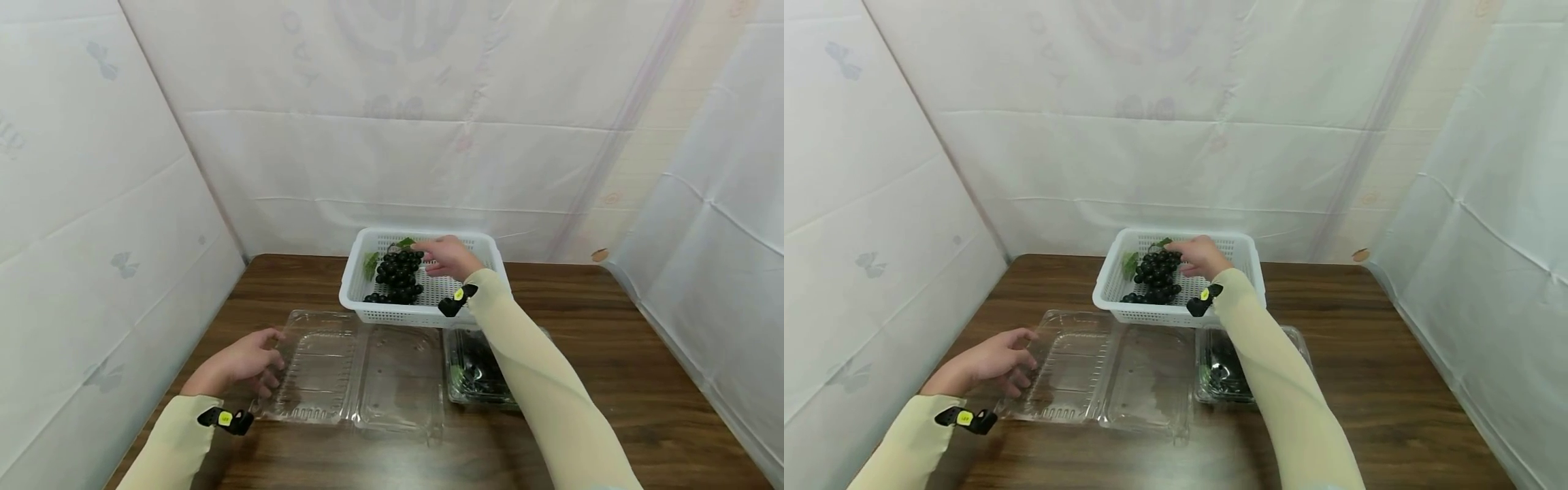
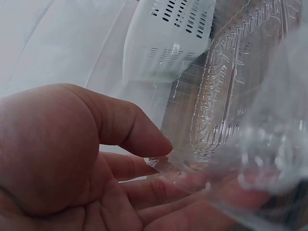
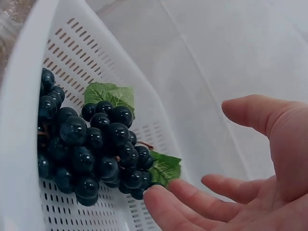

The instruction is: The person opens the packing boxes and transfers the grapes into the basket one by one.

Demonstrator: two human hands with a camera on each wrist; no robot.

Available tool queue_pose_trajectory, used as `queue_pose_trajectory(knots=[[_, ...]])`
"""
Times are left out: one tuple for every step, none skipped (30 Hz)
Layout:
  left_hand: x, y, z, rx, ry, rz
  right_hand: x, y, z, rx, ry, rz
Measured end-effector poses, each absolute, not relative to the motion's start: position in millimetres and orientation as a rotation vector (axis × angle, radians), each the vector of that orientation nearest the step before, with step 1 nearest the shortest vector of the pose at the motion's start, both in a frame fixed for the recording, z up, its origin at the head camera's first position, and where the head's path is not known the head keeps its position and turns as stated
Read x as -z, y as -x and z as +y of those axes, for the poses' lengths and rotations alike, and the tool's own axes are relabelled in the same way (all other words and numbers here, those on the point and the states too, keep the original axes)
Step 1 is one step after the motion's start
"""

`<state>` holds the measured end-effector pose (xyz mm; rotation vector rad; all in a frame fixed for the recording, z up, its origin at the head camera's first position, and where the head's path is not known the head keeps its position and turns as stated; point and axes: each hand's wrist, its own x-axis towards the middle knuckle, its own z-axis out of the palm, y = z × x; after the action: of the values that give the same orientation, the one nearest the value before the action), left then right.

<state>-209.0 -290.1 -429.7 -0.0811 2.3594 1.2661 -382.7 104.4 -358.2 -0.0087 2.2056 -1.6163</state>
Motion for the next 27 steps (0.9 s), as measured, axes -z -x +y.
queue_pose_trajectory(knots=[[429, 209, -291, -1.263, 0.087, 2.36, 357, 380, 107, 1.612, 0.031, 2.207], [429, 210, -292, -1.262, 0.093, 2.358, 356, 377, 109, 1.601, 0.054, 2.215], [429, 210, -292, -1.259, 0.098, 2.357, 355, 375, 112, 1.598, 0.073, 2.217], [429, 211, -293, -1.258, 0.105, 2.355, 355, 372, 115, 1.592, 0.091, 2.221], [429, 212, -293, -1.257, 0.112, 2.354, 355, 370, 117, 1.587, 0.107, 2.223], [429, 212, -293, -1.254, 0.121, 2.352, 355, 367, 120, 1.579, 0.123, 2.229], [429, 213, -294, -1.25, 0.126, 2.351, 355, 364, 122, 1.574, 0.137, 2.23], [428, 214, -294, -1.247, 0.131, 2.351, 356, 361, 125, 1.553, 0.156, 2.244], [428, 214, -294, -1.242, 0.133, 2.351, 356, 358, 128, 1.542, 0.172, 2.251], [428, 214, -294, -1.238, 0.137, 2.35, 357, 355, 130, 1.534, 0.183, 2.255], [427, 215, -294, -1.234, 0.137, 2.351, 357, 353, 133, 1.522, 0.201, 2.262], [427, 215, -293, -1.228, 0.136, 2.353, 358, 350, 135, 1.522, 0.213, 2.26], [427, 215, -294, -1.223, 0.132, 2.355, 359, 347, 138, 1.517, 0.228, 2.262], [426, 215, -294, -1.22, 0.129, 2.356, 359, 344, 140, 1.513, 0.237, 2.265], [426, 215, -294, -1.216, 0.123, 2.357, 359, 341, 143, 1.518, 0.238, 2.261], [426, 215, -295, -1.213, 0.119, 2.358, 359, 339, 145, 1.524, 0.239, 2.256], [426, 216, -296, -1.21, 0.115, 2.358, 359, 336, 148, 1.527, 0.242, 2.255], [426, 216, -297, -1.208, 0.111, 2.358, 358, 333, 151, 1.529, 0.236, 2.254], [427, 217, -299, -1.207, 0.11, 2.357, 357, 330, 154, 1.525, 0.24, 2.261], [427, 217, -300, -1.205, 0.109, 2.357, 358, 327, 157, 1.523, 0.239, 2.265], [427, 218, -302, -1.201, 0.109, 2.358, 358, 325, 160, 1.521, 0.24, 2.271], [427, 218, -305, -1.198, 0.109, 2.358, 358, 323, 163, 1.518, 0.249, 2.277], [427, 219, -307, -1.194, 0.11, 2.359, 358, 321, 166, 1.514, 0.256, 2.284], [427, 219, -310, -1.187, 0.109, 2.362, 359, 320, 169, 1.509, 0.264, 2.292], [427, 220, -312, -1.182, 0.111, 2.364, 359, 318, 171, 1.51, 0.267, 2.297], [426, 220, -315, -1.173, 0.103, 2.369, 360, 317, 173, 1.508, 0.263, 2.302], [426, 220, -318, -1.166, 0.104, 2.372, 360, 316, 175, 1.509, 0.258, 2.307]])
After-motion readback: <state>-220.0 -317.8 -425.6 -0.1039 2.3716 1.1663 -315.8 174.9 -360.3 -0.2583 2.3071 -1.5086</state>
